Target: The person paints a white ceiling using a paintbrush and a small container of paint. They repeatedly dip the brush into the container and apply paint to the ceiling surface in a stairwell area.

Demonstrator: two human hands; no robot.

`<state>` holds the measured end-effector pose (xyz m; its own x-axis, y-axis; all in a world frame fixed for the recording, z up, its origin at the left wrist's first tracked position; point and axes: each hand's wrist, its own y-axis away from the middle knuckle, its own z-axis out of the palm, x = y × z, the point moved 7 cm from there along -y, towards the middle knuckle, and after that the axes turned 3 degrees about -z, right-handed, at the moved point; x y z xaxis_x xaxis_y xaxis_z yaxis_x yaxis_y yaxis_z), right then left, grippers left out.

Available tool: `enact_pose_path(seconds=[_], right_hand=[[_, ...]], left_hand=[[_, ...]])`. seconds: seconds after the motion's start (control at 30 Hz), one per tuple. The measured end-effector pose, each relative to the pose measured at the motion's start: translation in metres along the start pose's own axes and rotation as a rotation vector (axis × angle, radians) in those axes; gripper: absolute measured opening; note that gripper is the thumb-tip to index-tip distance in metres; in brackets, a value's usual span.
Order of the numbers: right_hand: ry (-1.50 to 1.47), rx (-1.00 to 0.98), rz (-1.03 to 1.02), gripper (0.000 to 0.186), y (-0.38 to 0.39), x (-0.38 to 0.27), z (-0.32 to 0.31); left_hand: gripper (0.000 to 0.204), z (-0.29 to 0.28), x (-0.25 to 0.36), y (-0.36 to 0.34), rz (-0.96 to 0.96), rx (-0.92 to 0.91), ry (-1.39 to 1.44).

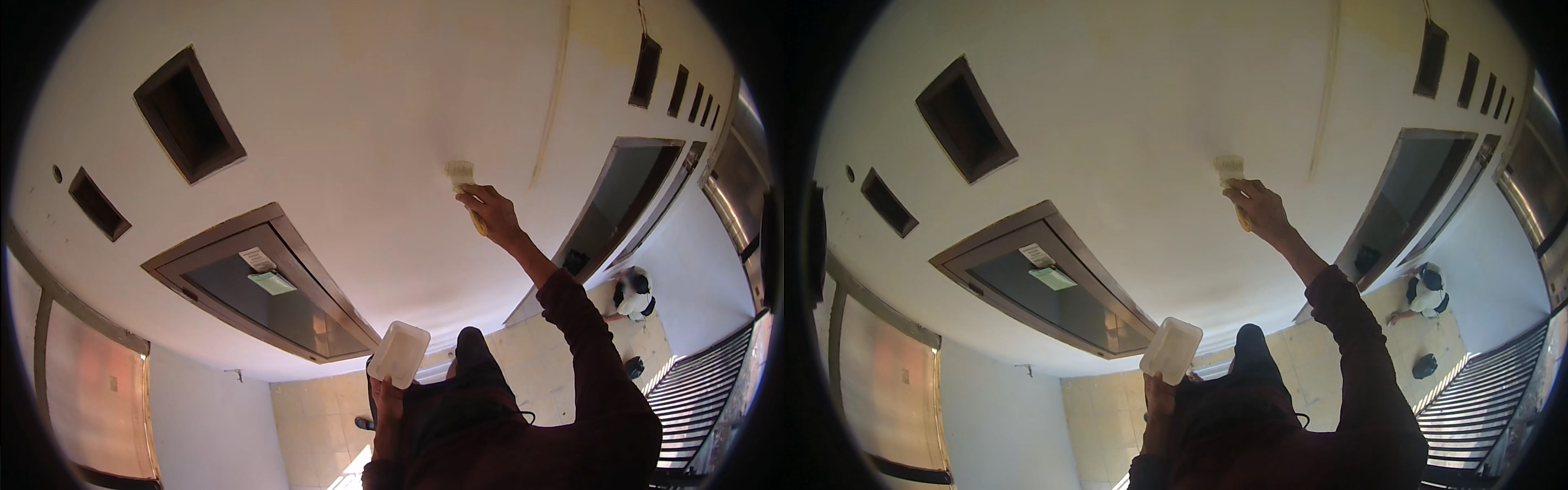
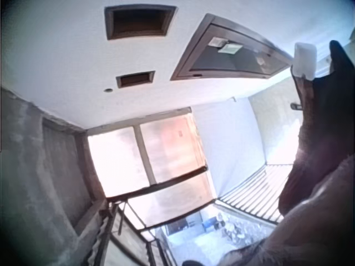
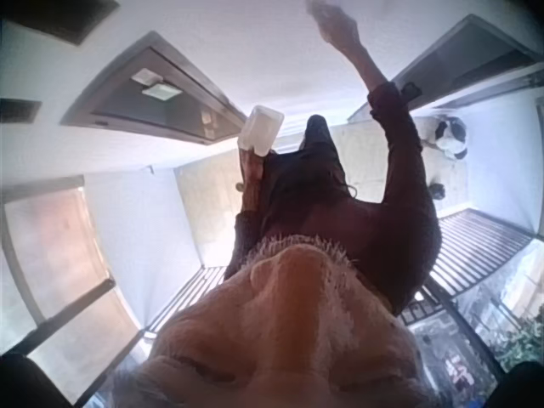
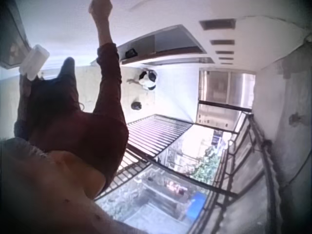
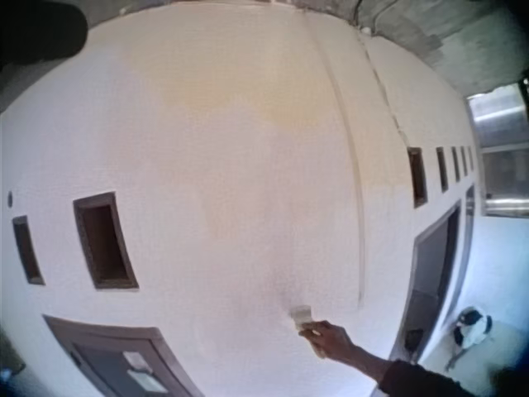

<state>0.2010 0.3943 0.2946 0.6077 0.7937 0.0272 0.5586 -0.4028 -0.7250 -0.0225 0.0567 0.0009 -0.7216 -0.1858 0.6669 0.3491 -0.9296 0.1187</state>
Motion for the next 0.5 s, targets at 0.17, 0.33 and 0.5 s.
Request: enact_pose_path(seconds=[0.17,0.33,0.5], right_hand=[[-0.04,-0.353,0.008,0.025,0.004,0.014,0.014],[-0.022,-0.034,-0.07,0.018,-0.059,0.028,-0.054],[0.072,0.183,-0.163,0.031,-0.102,0.009,-0.111]], left_hand=[[0.053,-0.01,-0.004,-0.003,-0.032,-0.017,0.031],[0.051,-0.009,-0.005,-0.004,-0.006,-0.01,0.015],[0.049,0.001,0.002,0.0,0.009,-0.022,-0.006]])
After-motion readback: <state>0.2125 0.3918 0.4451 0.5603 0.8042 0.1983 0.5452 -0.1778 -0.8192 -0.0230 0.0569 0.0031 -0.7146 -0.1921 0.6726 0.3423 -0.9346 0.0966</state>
